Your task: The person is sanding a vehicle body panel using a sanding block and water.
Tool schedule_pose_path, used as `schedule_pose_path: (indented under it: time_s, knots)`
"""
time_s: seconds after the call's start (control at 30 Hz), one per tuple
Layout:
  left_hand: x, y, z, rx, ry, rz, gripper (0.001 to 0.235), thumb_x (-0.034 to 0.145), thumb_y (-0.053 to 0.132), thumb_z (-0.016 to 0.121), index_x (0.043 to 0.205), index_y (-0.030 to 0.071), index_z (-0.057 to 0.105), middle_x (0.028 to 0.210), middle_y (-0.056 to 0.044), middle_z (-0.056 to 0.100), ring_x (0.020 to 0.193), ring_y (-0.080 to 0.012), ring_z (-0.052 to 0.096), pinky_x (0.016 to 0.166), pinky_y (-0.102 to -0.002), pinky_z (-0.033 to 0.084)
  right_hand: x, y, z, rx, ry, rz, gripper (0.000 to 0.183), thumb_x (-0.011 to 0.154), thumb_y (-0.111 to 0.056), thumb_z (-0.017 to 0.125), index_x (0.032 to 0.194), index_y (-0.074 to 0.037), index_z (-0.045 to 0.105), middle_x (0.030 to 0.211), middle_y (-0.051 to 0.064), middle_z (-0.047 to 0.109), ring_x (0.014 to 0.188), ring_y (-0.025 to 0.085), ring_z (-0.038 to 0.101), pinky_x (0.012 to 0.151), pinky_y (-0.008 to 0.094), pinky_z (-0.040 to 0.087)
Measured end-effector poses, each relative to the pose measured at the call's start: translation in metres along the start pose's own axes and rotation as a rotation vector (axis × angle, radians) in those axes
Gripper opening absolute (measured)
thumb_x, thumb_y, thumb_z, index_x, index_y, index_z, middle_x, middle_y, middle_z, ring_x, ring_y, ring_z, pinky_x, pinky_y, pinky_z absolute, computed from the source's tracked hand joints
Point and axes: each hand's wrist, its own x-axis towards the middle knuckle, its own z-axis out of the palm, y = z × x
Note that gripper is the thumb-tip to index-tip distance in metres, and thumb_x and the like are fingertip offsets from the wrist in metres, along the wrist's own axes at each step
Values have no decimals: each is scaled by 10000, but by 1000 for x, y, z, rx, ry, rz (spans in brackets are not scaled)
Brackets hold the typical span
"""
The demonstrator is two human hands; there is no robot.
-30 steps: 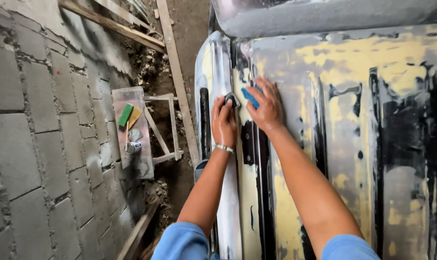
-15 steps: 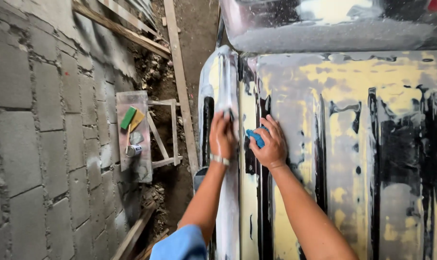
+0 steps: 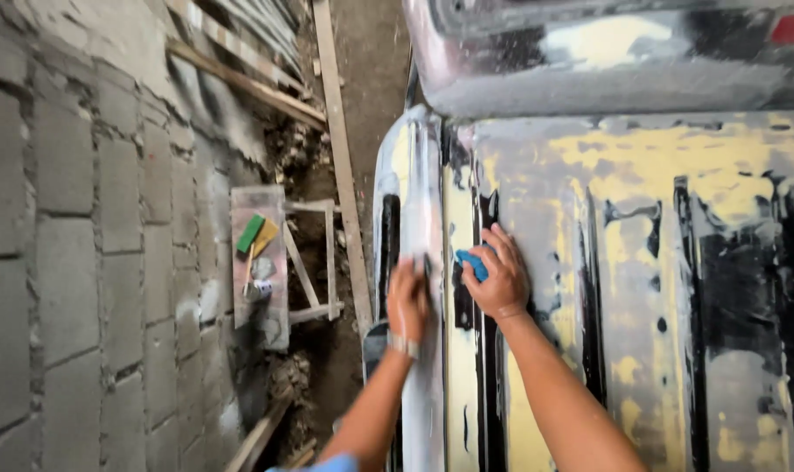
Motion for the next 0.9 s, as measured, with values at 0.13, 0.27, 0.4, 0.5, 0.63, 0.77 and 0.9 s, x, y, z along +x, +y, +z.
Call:
schedule_pose_path:
  time_s: [0.13, 0.27, 0.4, 0.5, 0.63, 0.77, 0.9]
  knots:
    - [-31, -13, 7, -3, 34, 33, 233, 871, -51, 670, 1084, 24, 731, 1290, -211, 667, 1216, -387, 652, 1034, -426, 538, 5, -1, -2, 2, -4, 5, 158, 833, -165, 754, 968, -102, 703, 1327, 128, 641, 1375, 369, 530, 1177, 510, 403]
    - [47, 5, 17, -91, 10, -247, 295, 923, -43, 632, 1205, 17, 695, 1237, -177, 681, 1070, -306, 706, 939, -356, 595, 3, -1, 0, -6, -16, 9, 179, 834, -171, 754, 990, -96, 709, 1335, 133, 643, 1375, 361, 534, 1179, 504, 406]
    - [32, 13, 3, -39, 20, -44, 269, 919, -65, 624, 1178, -20, 683, 1227, -215, 674, 1148, -377, 655, 981, -403, 551, 2, -5, -4, -8, -14, 18, 167, 840, -165, 752, 989, -103, 708, 1335, 126, 644, 1380, 363, 532, 1184, 496, 413]
    - [-72, 3, -18, -36, 61, 43, 251, 899, -57, 622, 1134, -3, 692, 1293, -260, 638, 1233, -449, 614, 1038, -468, 502, 2, 0, 1, -12, -3, 3, 180, 832, -172, 754, 988, -99, 701, 1319, 130, 644, 1371, 365, 537, 1177, 497, 414]
    - [-24, -24, 11, -218, 29, -210, 354, 950, -39, 568, 1295, -22, 648, 1208, -202, 666, 1015, -343, 689, 912, -398, 566, -1, 4, -2, 20, -11, 6, 185, 822, -182, 765, 981, -107, 708, 1308, 125, 644, 1354, 360, 541, 1158, 509, 403]
    - [26, -5, 8, -128, 57, -147, 268, 979, -38, 640, 1244, -18, 670, 1258, -203, 692, 1151, -341, 679, 1006, -413, 544, -2, 2, -2, 7, -10, 3, 181, 851, -159, 759, 1015, -106, 707, 1343, 120, 632, 1385, 359, 531, 1186, 494, 412]
    - [-67, -6, -17, -72, 102, -67, 255, 947, -57, 640, 1182, 17, 704, 1326, -221, 653, 1274, -375, 632, 1084, -414, 528, 1, 1, 0, -5, -18, 3, 188, 845, -152, 756, 1017, -97, 703, 1337, 118, 631, 1389, 359, 528, 1201, 497, 404]
